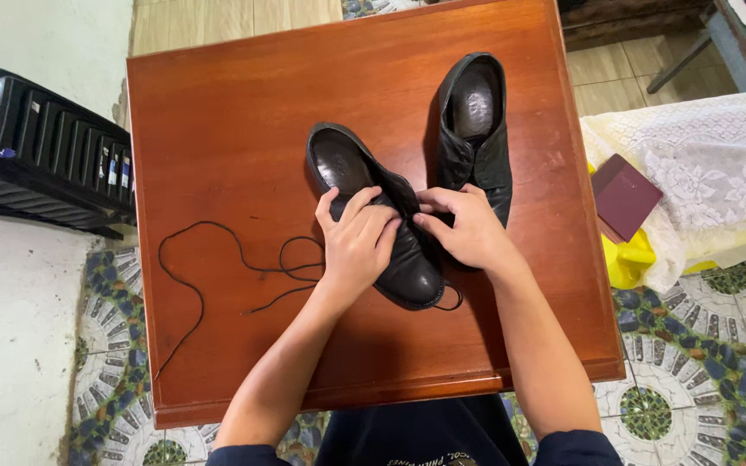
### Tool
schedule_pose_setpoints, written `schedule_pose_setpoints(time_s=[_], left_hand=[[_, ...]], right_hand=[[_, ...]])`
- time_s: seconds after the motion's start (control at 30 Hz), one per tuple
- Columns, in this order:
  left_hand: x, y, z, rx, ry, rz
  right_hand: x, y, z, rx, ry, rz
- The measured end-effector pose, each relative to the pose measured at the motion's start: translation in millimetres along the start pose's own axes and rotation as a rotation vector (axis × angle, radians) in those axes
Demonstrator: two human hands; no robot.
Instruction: The person removes a shoelace from one black leather shoe, then threads a new lace through the eyelets of both shoes on a wooden table. The person pulls the laces tight and adjusts the fit, finishing with one shoe fully laced and the other partially laced.
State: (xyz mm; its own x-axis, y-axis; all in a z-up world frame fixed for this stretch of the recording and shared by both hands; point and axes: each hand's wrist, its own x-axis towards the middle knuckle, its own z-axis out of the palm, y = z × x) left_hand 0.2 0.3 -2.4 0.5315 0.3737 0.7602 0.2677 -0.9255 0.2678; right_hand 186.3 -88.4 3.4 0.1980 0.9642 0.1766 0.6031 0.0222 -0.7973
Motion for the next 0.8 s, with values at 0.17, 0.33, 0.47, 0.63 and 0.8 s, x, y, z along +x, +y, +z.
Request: schedule_pose_setpoints(time_s=[0.17,0.33,0.47,0.63,0.8], left_hand=[[-2.9,1.8,3.4,0.018,0.017,-0.009],[-4.4,5.4,6.0,0.067,0.083,0.02],[-2.7,5.4,7.2,0.031,0.003,-0.007],[-1.2,-1.0,-0.5,-0.156,-0.092,-0.111],[-4.7,-11.8,-21.1,-0.338,-0.111,-0.193]], right_hand=[[-4.0,-1.1,2.4,-0.016,-0.031,-0.012],[-8.5,-5.1,6.1,-0.047,-0.024,-0.046],[-7.6,-6.5,6.5,-0.063,-0.024,-0.046],[-7.7,-5.3,3.8,-0.044,-0.024,-0.041],[-7.2,-5.4,0.7,-0.042,-0.049,-0.035]])
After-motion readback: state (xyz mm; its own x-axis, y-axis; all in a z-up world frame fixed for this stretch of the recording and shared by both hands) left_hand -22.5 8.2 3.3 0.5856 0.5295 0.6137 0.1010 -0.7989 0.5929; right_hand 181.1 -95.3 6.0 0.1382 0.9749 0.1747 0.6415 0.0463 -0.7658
